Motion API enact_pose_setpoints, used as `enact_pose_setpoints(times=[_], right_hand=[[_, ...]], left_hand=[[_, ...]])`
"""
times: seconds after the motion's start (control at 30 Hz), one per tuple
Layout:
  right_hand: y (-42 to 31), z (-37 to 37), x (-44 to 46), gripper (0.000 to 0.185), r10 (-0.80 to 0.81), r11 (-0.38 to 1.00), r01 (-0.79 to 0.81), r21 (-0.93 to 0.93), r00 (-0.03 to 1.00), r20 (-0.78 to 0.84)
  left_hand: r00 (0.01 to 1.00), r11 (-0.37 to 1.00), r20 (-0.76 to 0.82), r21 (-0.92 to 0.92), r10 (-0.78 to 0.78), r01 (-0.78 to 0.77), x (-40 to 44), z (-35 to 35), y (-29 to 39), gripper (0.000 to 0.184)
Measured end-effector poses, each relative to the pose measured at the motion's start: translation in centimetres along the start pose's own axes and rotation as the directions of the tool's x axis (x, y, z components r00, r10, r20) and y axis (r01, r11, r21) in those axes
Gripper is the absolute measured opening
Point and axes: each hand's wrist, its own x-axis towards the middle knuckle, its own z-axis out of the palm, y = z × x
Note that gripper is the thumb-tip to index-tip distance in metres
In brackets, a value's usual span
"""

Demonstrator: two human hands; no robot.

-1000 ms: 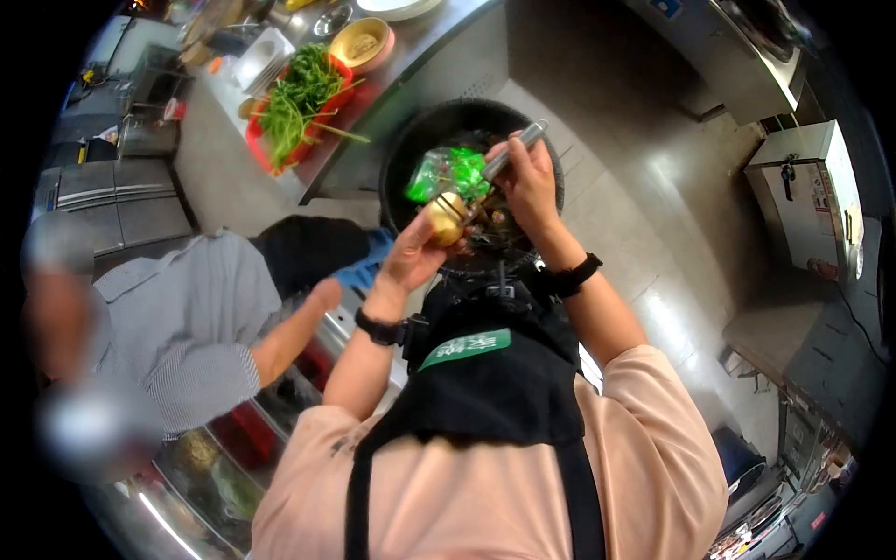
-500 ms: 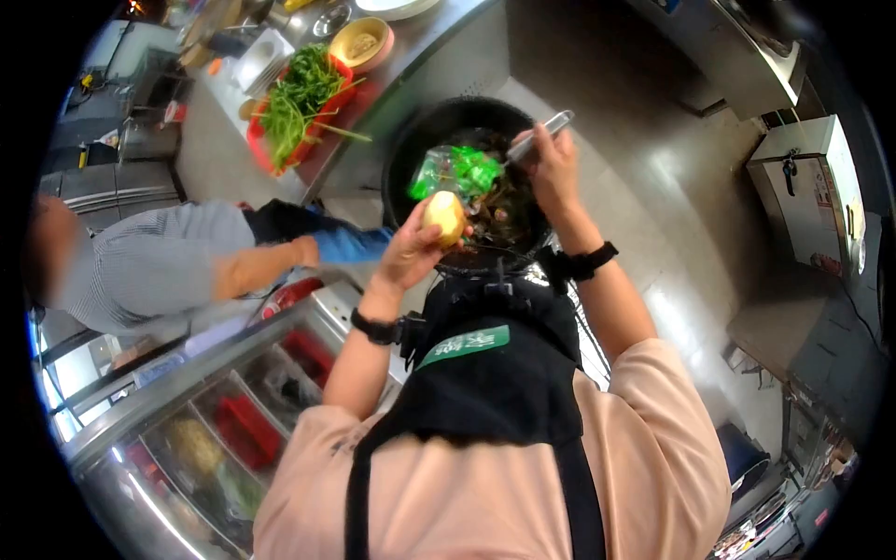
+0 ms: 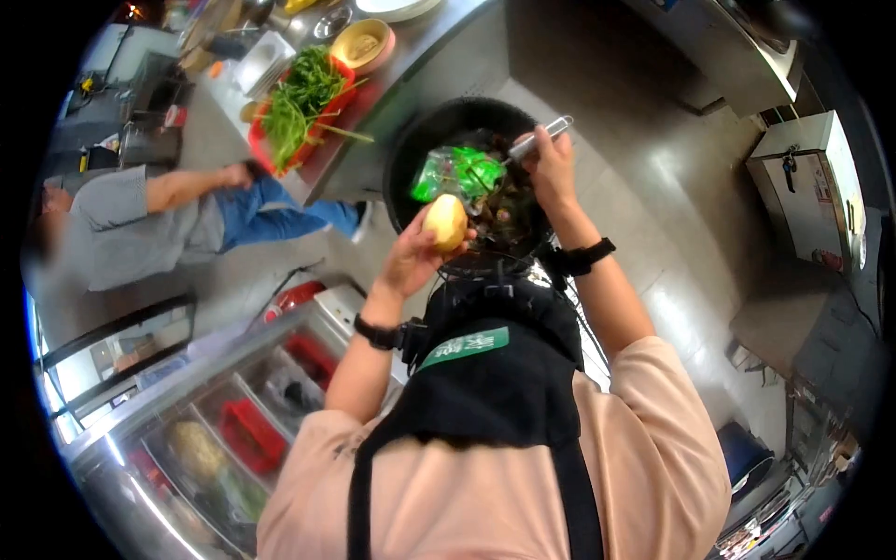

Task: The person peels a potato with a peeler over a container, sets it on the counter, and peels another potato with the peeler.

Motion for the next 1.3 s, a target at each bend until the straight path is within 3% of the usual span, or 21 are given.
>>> enact_pose_setpoints(times=[0.07,0.1,0.23,0.33,0.4,0.53,0.6,0.67,0.73,0.8,0.83,0.93,1.0,1.07,1.13,1.2,1.27,1.3], right_hand=[[-1.9,1.8,-1.7,0.017,0.005,0.973,-0.018,0.23,0.998,0.057],[-1.7,2.4,-2.2,0.019,-0.011,0.967,-0.016,0.256,0.995,0.103],[-1.9,3.6,-3.8,0.016,0.0,0.972,-0.057,0.229,0.97,0.241],[-0.6,2.8,-2.9,0.015,0.02,0.989,-0.044,0.139,0.986,0.168],[1.3,1.1,-0.4,0.013,-0.157,0.987,0.159,-0.031,0.986,0.057],[-0.8,0.8,-1.7,0.015,-0.056,0.998,0.055,0.036,0.998,0.025],[-2.1,2.7,-3.3,0.016,-0.052,0.976,0.028,0.215,0.993,0.106],[-2.7,3.7,-4.5,0.017,-0.008,0.981,-0.031,0.193,0.98,0.197],[-1.2,3.4,-4.0,0.017,0.013,0.975,-0.065,0.213,0.971,0.237],[0.6,2.4,-2.3,0.016,0.055,0.991,-0.069,0.116,0.992,0.116],[0.8,2.0,-1.7,0.016,-0.073,0.997,0.072,0.026,0.996,0.042],[0.9,0.1,-0.7,0.014,0.071,0.995,-0.072,-0.07,0.997,-0.017],[0.8,0.9,-1.3,0.013,0.055,0.998,-0.055,0.021,0.999,0.001],[-1.7,3.1,-3.1,0.014,0.114,0.957,-0.119,0.266,0.993,0.032],[-1.2,3.7,-3.7,0.015,0.114,0.943,-0.15,0.298,0.984,0.135],[-0.6,3.5,-3.6,0.014,0.199,0.918,-0.228,0.323,0.973,0.12],[0.4,2.3,-2.3,0.015,0.14,0.988,-0.137,0.065,0.989,-0.038],[1.6,1.1,-1.3,0.015,0.148,0.986,-0.143,0.081,0.988,-0.055]], left_hand=[[1.0,1.0,0.0,-0.026,0.001,-0.001,0.1,0.0,0.0,0.062],[0.999,0.997,-0.003,-0.068,-0.034,0.034,0.0,-0.1,0.0,0.062],[0.998,0.997,-0.006,-0.041,-0.064,0.064,-0.3,0.1,0.1,0.062],[0.999,0.998,0.022,0.038,-0.045,0.044,-0.5,-0.6,-0.2,0.063],[0.997,0.997,0.055,0.06,-0.046,0.043,-1.1,0.0,-0.2,0.064],[0.997,0.996,0.058,0.079,-0.048,0.043,-1.2,0.2,-0.1,0.066],[0.997,0.999,0.065,0.027,-0.041,0.039,-1.0,-0.2,-0.4,0.067],[0.998,0.998,-0.046,0.056,-0.036,0.039,-1.0,-0.1,-0.6,0.07],[0.999,0.997,-0.021,0.074,-0.036,0.037,-0.9,-0.2,-0.5,0.071],[0.999,0.995,0.004,0.089,-0.038,0.037,-1.2,-0.5,-0.7,0.072],[0.999,0.994,0.044,0.105,-0.028,0.024,-1.4,-0.6,-0.8,0.072],[0.993,0.993,0.122,0.121,0.002,-0.017,-1.4,-0.4,-0.5,0.073],[0.997,0.995,0.081,0.093,0.018,-0.025,-1.3,-0.3,-0.4,0.07],[0.996,0.994,0.081,0.1,0.027,-0.035,-1.2,-0.7,-0.6,0.071],[0.996,0.993,0.082,0.112,0.027,-0.036,-1.2,-0.6,-0.6,0.072],[0.995,0.986,0.102,0.161,0.024,-0.04,-1.2,-0.3,-0.5,0.072],[0.993,0.985,0.114,0.165,0.026,-0.045,-1.4,-0.1,-0.7,0.073],[0.991,0.984,0.128,0.17,0.026,-0.047,-1.3,0.0,-0.6,0.073]])
